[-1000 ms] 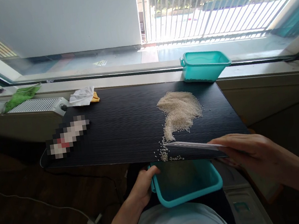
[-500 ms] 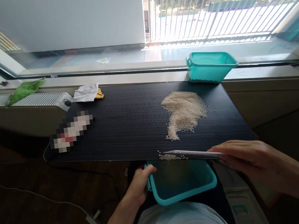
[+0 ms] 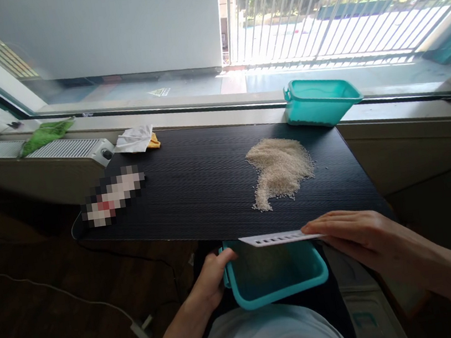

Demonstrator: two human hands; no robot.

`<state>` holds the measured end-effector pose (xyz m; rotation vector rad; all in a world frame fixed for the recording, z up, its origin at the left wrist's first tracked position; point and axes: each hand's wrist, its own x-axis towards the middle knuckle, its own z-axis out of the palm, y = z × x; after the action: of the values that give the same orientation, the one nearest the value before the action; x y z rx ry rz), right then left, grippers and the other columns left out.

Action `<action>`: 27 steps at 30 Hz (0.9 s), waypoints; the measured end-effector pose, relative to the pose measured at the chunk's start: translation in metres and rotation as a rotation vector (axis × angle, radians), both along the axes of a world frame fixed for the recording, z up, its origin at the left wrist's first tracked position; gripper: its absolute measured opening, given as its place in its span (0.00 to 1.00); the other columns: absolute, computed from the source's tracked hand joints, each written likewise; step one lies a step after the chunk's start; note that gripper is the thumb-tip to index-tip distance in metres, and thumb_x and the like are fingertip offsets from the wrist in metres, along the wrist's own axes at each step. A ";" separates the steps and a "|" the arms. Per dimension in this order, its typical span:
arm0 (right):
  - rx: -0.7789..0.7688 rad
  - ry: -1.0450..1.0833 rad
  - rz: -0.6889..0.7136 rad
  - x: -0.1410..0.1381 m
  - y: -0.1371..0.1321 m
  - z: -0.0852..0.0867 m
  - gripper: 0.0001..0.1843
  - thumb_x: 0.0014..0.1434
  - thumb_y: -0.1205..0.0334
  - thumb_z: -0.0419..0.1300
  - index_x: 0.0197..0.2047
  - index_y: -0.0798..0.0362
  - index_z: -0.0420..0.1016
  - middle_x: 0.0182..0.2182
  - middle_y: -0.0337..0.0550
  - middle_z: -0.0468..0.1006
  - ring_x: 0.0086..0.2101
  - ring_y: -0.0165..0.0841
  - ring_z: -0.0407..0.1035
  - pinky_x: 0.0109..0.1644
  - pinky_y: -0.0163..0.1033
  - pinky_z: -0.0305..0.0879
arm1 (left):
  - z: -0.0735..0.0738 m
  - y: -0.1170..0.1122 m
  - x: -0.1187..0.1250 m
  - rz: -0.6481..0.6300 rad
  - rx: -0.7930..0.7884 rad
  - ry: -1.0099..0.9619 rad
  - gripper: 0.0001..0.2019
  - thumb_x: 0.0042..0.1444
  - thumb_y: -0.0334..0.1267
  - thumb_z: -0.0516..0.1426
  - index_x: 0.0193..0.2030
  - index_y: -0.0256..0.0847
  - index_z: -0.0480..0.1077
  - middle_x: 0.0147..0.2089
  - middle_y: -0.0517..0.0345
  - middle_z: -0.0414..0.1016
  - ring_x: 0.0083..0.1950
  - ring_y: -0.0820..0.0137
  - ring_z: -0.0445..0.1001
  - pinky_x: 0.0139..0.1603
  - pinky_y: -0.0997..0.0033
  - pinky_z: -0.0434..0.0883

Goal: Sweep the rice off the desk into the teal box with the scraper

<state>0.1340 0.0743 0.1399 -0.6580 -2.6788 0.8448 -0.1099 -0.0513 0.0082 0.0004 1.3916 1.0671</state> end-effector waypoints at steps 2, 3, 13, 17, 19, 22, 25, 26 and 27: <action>-0.005 0.005 -0.010 0.014 -0.003 0.000 0.15 0.68 0.60 0.53 0.49 0.48 0.81 0.41 0.44 0.85 0.39 0.35 0.80 0.41 0.34 0.77 | -0.001 0.001 0.001 -0.011 -0.017 0.011 0.12 0.35 0.34 0.63 0.30 0.31 0.76 0.28 0.50 0.80 0.28 0.68 0.75 0.32 0.72 0.71; -0.002 0.007 -0.036 0.021 -0.004 -0.002 0.14 0.67 0.60 0.55 0.49 0.47 0.81 0.42 0.43 0.85 0.39 0.35 0.80 0.41 0.34 0.77 | -0.001 0.002 0.002 -0.013 -0.024 0.013 0.12 0.35 0.34 0.63 0.29 0.31 0.76 0.27 0.50 0.79 0.27 0.68 0.75 0.32 0.71 0.71; -0.060 -0.021 -0.147 0.053 -0.022 -0.005 0.14 0.67 0.58 0.54 0.49 0.42 0.80 0.42 0.40 0.86 0.39 0.35 0.81 0.41 0.31 0.78 | -0.002 0.006 0.011 -0.015 -0.038 0.026 0.10 0.33 0.35 0.62 0.26 0.33 0.73 0.23 0.54 0.76 0.25 0.69 0.72 0.29 0.72 0.69; 0.031 0.032 -0.202 0.052 -0.017 -0.009 0.13 0.67 0.61 0.56 0.49 0.44 0.80 0.42 0.41 0.85 0.40 0.34 0.80 0.43 0.30 0.77 | 0.002 0.009 0.014 -0.025 -0.056 0.033 0.09 0.35 0.34 0.62 0.26 0.33 0.73 0.23 0.54 0.76 0.24 0.69 0.72 0.30 0.71 0.70; 0.076 0.050 -0.220 0.049 -0.015 -0.013 0.13 0.66 0.62 0.56 0.50 0.47 0.80 0.43 0.42 0.85 0.41 0.34 0.80 0.45 0.31 0.76 | 0.003 0.010 0.016 -0.019 -0.044 0.030 0.09 0.36 0.33 0.62 0.28 0.33 0.73 0.24 0.54 0.77 0.25 0.69 0.73 0.31 0.71 0.70; 0.063 0.033 -0.172 0.046 -0.016 -0.013 0.13 0.67 0.62 0.55 0.49 0.46 0.80 0.43 0.41 0.85 0.41 0.33 0.80 0.44 0.29 0.76 | 0.003 0.010 0.018 -0.034 -0.044 0.026 0.08 0.38 0.31 0.62 0.29 0.31 0.74 0.26 0.52 0.78 0.26 0.69 0.73 0.31 0.71 0.69; 0.057 0.038 -0.154 0.050 -0.013 -0.007 0.13 0.67 0.60 0.55 0.49 0.44 0.80 0.42 0.38 0.86 0.39 0.32 0.80 0.42 0.28 0.76 | 0.004 0.011 0.021 -0.040 -0.065 0.023 0.07 0.40 0.31 0.61 0.29 0.30 0.74 0.26 0.50 0.78 0.26 0.69 0.73 0.31 0.71 0.69; 0.082 0.047 -0.184 0.053 -0.008 -0.005 0.13 0.67 0.60 0.55 0.49 0.43 0.80 0.42 0.38 0.86 0.39 0.32 0.80 0.42 0.29 0.76 | 0.005 0.012 0.022 -0.038 -0.068 0.023 0.07 0.41 0.30 0.60 0.29 0.30 0.74 0.26 0.51 0.78 0.26 0.69 0.72 0.31 0.71 0.69; 0.116 0.054 -0.230 0.057 -0.001 -0.005 0.13 0.66 0.59 0.55 0.49 0.44 0.80 0.42 0.39 0.86 0.39 0.33 0.80 0.42 0.30 0.76 | 0.006 0.014 0.023 -0.036 -0.069 0.024 0.06 0.41 0.30 0.60 0.29 0.31 0.74 0.26 0.52 0.77 0.26 0.69 0.72 0.30 0.72 0.69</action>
<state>0.1908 0.0729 0.1353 -0.8800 -2.5195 0.6327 -0.0869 -0.0377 0.0147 -0.0117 1.4448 0.9917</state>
